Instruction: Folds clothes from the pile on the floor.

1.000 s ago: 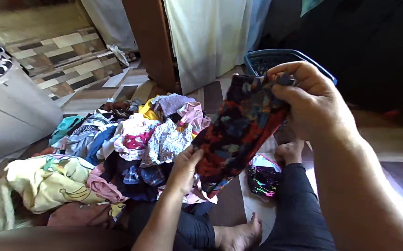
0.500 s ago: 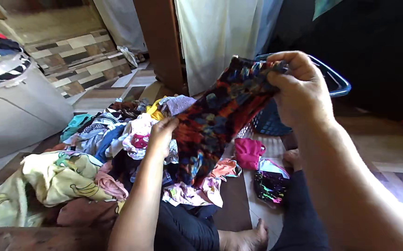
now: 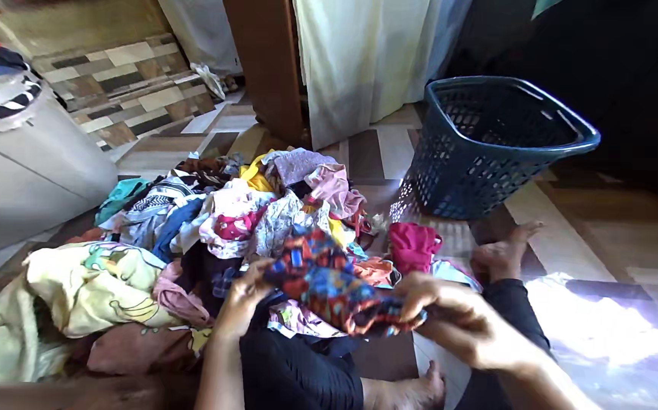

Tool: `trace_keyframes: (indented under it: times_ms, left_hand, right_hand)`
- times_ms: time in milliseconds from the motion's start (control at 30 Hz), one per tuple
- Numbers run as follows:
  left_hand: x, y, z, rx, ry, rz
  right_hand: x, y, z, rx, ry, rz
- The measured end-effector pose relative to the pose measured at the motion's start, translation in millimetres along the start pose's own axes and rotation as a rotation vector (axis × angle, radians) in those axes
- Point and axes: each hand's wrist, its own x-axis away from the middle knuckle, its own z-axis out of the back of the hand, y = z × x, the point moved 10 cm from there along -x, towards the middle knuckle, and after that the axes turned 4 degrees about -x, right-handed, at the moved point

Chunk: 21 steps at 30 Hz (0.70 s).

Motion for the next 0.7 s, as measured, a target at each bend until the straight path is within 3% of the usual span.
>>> trace_keyframes:
  times_ms: [133, 300, 367, 433, 500, 633, 700]
  left_hand:
    - [42.3, -56.0, -0.2, 0.011, -0.033, 0.137]
    - [45.9, -73.0, 0.8, 0.161, -0.020, 0.119]
    - [44.2, -75.6, -0.6, 0.288, 0.012, 0.122]
    - [40.7, -76.2, -2.4, 0.372, 0.023, 0.082]
    - [36.2, -67.0, -3.5, 0.380, 0.027, 0.019]
    - [29.4, -48.7, 2.6, 0.351, 0.032, -0.067]
    - [29.7, -52.0, 5.2, 0.308, 0.074, -0.005]
  right_hand:
    - [26.8, 49.0, -41.5, -0.122, -0.113, -0.100]
    - [-6.9, 71.0, -52.3, -0.186, -0.225, -0.235]
    - [-35.8, 90.0, -37.2, -0.226, -0.101, -0.336]
    - [-57.4, 120.4, -14.4, -0.324, 0.138, -0.448]
    - [-66.7, 153.1, 3.8, -0.473, 0.354, -0.439]
    - [-65.2, 173.9, 7.7, -0.705, 0.443, -0.299]
    - [-63.9, 175.8, 8.9, -0.741, 0.458, -0.282]
